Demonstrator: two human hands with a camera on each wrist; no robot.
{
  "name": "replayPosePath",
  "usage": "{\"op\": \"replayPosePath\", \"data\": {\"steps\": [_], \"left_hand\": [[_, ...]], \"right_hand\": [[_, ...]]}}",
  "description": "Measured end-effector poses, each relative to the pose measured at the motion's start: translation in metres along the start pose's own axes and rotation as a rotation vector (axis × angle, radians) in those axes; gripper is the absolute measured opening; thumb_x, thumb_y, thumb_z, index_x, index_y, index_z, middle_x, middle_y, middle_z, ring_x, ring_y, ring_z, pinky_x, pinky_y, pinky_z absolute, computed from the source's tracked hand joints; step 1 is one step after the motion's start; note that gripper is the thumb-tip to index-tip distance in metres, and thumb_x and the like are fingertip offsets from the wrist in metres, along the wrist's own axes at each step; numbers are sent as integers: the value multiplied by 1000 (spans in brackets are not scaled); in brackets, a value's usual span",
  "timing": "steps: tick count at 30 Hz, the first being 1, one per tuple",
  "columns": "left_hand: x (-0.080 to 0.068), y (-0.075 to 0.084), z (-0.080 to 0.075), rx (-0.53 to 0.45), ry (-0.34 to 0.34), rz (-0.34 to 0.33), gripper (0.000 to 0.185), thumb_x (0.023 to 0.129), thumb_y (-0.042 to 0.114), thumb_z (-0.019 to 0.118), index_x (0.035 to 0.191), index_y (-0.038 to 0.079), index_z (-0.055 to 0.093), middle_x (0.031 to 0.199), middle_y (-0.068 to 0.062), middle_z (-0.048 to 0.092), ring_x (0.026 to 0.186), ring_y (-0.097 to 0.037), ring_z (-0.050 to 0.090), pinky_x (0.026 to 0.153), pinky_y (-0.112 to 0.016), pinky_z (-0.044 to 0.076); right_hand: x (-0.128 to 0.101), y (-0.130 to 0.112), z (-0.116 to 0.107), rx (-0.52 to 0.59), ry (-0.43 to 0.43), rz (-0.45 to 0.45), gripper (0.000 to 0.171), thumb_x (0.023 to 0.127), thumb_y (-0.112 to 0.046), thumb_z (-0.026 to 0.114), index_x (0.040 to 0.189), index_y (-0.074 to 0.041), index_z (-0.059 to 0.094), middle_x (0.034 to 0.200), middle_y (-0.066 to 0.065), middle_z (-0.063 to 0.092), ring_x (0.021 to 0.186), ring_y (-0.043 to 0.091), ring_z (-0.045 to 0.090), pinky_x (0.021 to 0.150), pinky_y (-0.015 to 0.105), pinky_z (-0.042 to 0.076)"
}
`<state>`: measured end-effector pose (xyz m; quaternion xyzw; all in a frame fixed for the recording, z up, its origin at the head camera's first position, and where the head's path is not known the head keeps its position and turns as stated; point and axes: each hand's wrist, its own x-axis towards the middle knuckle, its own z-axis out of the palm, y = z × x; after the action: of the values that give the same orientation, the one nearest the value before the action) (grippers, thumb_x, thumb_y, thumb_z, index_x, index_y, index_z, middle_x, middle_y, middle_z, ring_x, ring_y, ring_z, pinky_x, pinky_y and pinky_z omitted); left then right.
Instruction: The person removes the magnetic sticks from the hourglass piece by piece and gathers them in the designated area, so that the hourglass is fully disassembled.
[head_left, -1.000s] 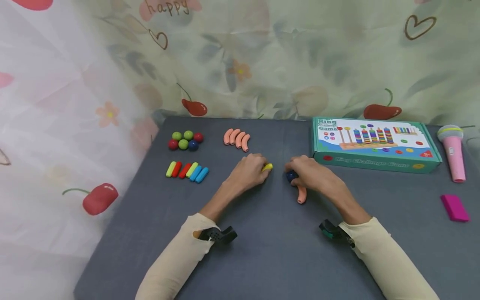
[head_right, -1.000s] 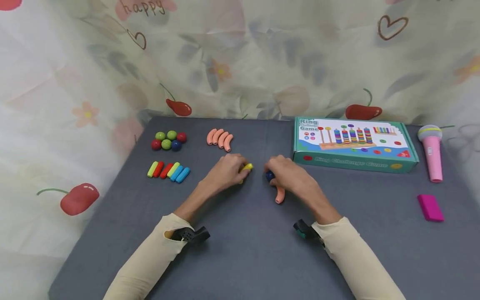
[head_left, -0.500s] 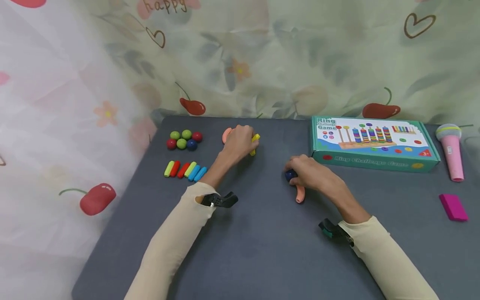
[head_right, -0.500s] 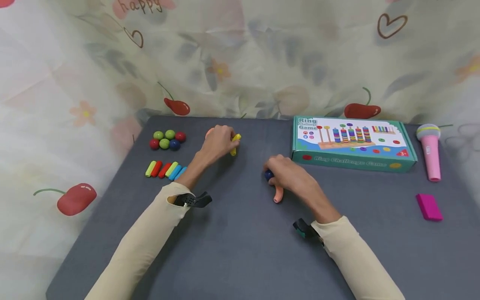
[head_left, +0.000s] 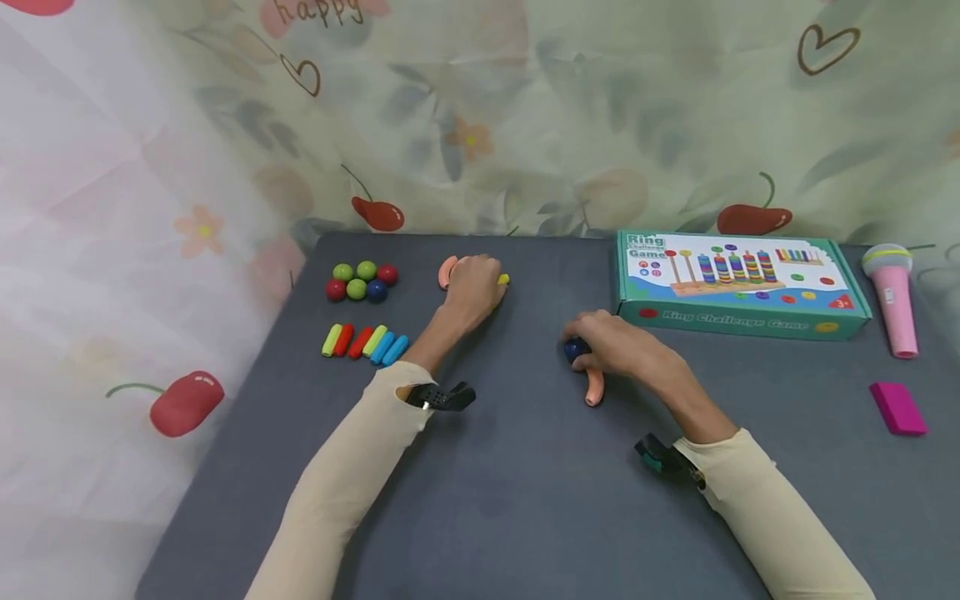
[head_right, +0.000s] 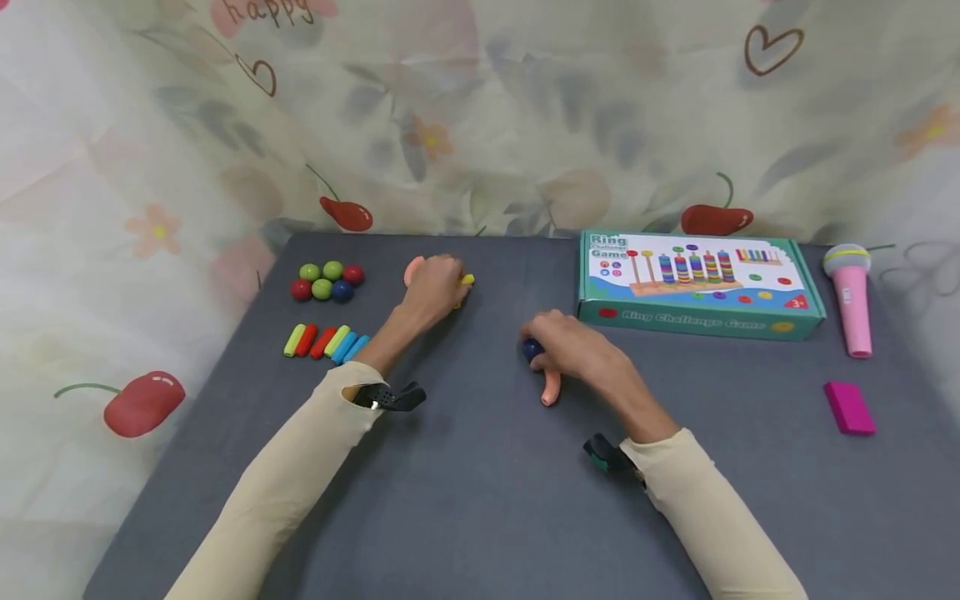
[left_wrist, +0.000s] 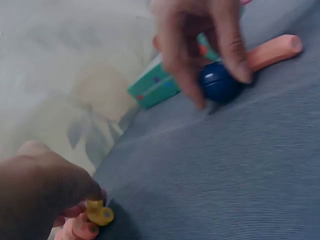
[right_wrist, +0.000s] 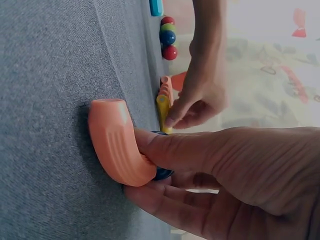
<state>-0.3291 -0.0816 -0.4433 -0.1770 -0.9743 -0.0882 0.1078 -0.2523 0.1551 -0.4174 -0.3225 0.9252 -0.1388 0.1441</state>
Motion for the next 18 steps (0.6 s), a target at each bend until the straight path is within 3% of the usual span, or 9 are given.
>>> {"op": "replayPosePath", "data": {"steps": [2, 4, 8, 11, 15, 18], "left_hand": [[-10, 8, -1, -79, -1, 47, 17, 99, 15, 69, 88, 3, 72, 85, -11, 67, 78, -24, 63, 72, -34, 52], [-20, 21, -3, -188, -28, 108, 18, 101, 17, 68, 107, 2, 75, 99, -13, 72, 89, -24, 68, 81, -36, 56], [-39, 48, -3, -392, -176, 242, 32, 106, 22, 62, 132, 5, 68, 109, -9, 72, 93, -18, 68, 84, -32, 56], [-49, 61, -1, -453, -291, 312, 46, 106, 26, 62, 148, 9, 54, 116, -6, 70, 98, -14, 66, 88, -30, 54], [-57, 69, 4, -440, -374, 351, 67, 103, 30, 67, 161, 13, 37, 138, -6, 64, 120, -15, 63, 104, -33, 51], [-61, 69, 6, -391, -367, 392, 59, 105, 30, 65, 158, 14, 44, 144, -6, 62, 127, -18, 61, 109, -35, 49]], "right_hand": [[0, 1, 0, 1, -6, -21, 36, 92, -13, 80, 125, -2, 71, 112, 16, 69, 99, 29, 66, 86, 46, 56], [-1, 3, 0, 27, -5, -29, 41, 92, -14, 80, 129, 0, 68, 118, 18, 70, 104, 30, 67, 90, 48, 56], [-7, 4, 0, 96, -11, 27, 60, 93, -20, 80, 142, 3, 54, 129, 22, 68, 110, 31, 68, 92, 50, 56], [-14, 3, -1, 110, -4, 99, 65, 94, -26, 80, 143, 2, 47, 121, 22, 70, 95, 27, 69, 82, 45, 55], [-25, 3, -1, 99, 8, 180, 45, 95, -31, 78, 119, 0, 55, 88, 13, 65, 70, 20, 59, 64, 36, 46], [-29, 3, 1, 124, 9, 179, 29, 97, -28, 76, 95, -3, 61, 73, 6, 58, 61, 16, 53, 57, 31, 39]]}}
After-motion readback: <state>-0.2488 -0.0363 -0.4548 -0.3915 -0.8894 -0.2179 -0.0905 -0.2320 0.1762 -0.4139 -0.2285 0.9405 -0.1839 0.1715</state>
